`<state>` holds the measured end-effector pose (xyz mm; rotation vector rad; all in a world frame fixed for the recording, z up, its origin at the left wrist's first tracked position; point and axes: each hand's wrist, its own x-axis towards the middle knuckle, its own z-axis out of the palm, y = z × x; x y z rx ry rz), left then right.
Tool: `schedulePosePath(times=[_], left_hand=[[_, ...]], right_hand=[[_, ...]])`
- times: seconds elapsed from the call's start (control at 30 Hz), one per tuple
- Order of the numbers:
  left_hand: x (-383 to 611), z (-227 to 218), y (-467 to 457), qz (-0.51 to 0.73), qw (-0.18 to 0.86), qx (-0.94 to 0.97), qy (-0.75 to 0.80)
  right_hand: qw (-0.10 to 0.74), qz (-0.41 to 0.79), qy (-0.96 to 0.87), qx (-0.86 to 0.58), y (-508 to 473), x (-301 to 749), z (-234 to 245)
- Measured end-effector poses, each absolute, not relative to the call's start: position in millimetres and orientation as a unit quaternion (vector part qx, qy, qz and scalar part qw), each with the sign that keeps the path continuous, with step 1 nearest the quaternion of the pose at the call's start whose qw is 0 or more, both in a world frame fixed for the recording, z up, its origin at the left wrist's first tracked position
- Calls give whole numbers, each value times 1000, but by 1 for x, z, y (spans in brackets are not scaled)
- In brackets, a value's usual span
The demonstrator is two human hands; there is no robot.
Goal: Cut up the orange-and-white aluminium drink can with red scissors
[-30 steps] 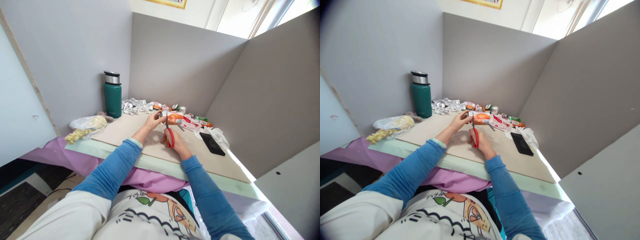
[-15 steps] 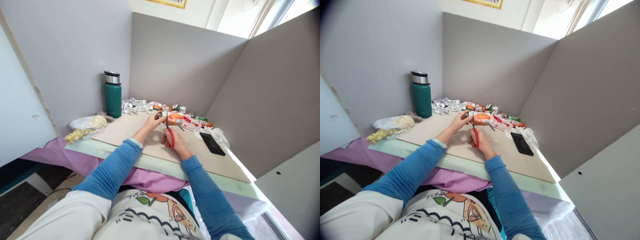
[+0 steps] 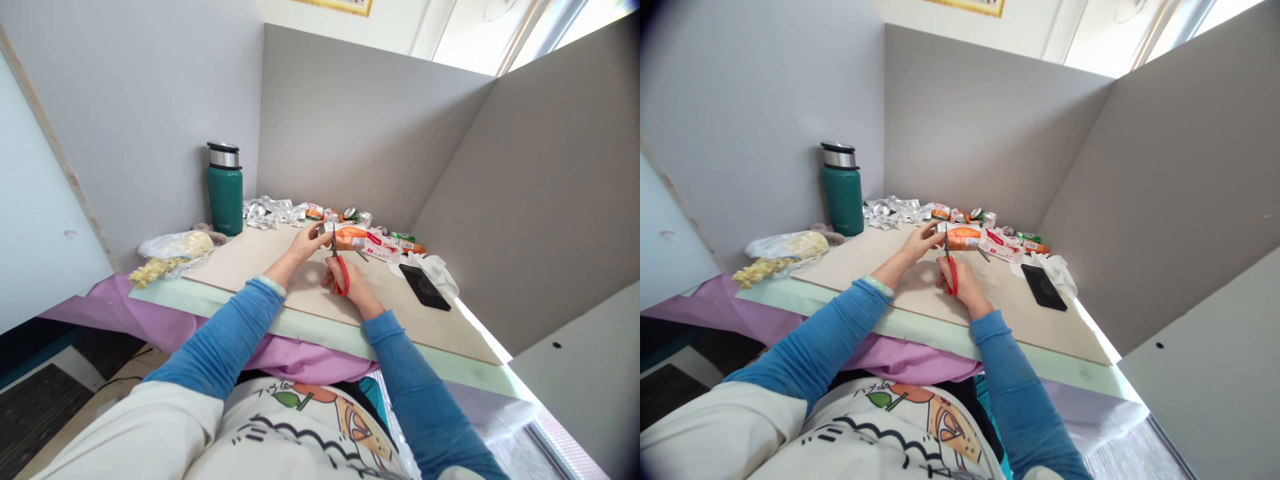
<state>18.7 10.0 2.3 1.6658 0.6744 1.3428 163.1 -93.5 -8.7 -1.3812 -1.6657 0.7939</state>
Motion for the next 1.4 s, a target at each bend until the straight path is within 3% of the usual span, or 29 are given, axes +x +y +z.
schedulePosePath(times=[1.4], left_hand=[[17, 7, 3, 520, 446, 668, 291]], right_hand=[[402, 320, -648, -562, -96, 160, -5]])
